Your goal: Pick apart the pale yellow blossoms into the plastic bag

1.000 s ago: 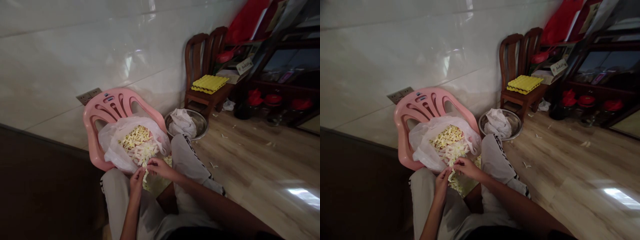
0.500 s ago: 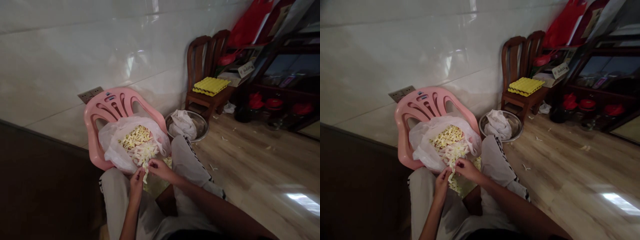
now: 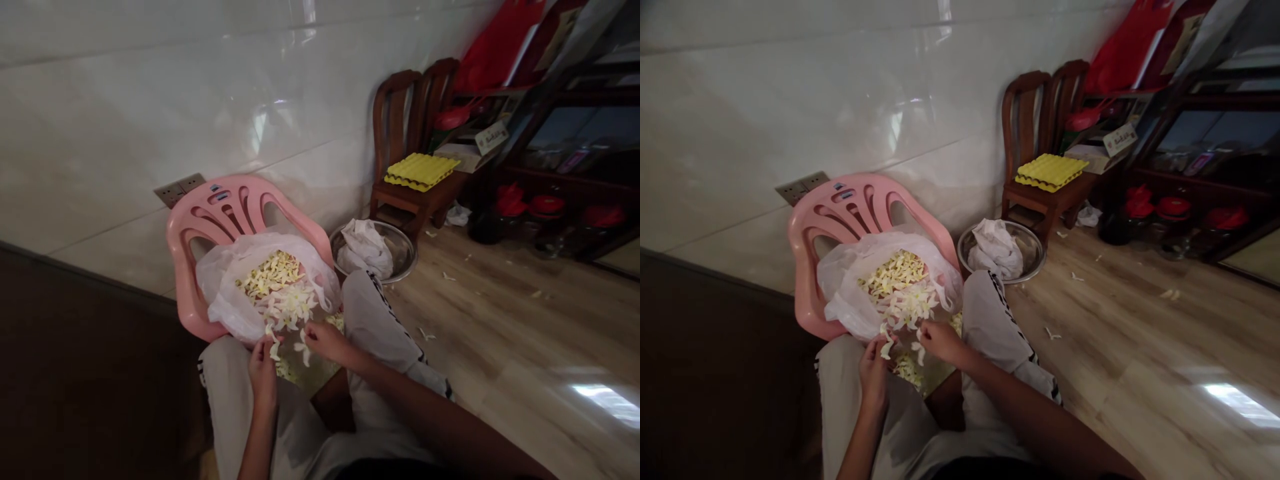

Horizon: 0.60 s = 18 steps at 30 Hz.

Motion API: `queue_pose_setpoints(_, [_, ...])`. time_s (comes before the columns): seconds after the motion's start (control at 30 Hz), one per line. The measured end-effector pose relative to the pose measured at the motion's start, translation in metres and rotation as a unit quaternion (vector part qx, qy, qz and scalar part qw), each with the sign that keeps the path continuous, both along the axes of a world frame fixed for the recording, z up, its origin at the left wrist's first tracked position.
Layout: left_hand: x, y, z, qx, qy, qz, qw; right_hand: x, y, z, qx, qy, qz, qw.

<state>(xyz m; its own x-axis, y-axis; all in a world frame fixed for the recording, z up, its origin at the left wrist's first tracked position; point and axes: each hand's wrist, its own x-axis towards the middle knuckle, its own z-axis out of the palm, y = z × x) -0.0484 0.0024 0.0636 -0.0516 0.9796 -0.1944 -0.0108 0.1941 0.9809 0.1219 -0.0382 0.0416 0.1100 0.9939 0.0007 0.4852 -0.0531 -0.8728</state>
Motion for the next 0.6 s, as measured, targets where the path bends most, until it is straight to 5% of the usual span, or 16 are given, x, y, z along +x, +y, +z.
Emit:
queue_pose_setpoints(0.13, [0.003, -0.003, 0.002, 0.017, 0.046, -0.048, 0.998, -0.004, 0.005, 0.014, 0.073, 0.190, -0.024, 0.979])
queue_pose_setpoints(0.37, [0.009, -0.007, 0.002, 0.081, 0.092, -0.147, 0.981, -0.007, -0.001, 0.030, 0.046, 0.262, 0.041, 0.963])
queue_pose_setpoints(0.6, [0.010, -0.008, -0.003, 0.091, 0.096, -0.168, 0.977, -0.009, 0.002, 0.027, 0.028, 0.305, 0.038, 0.951])
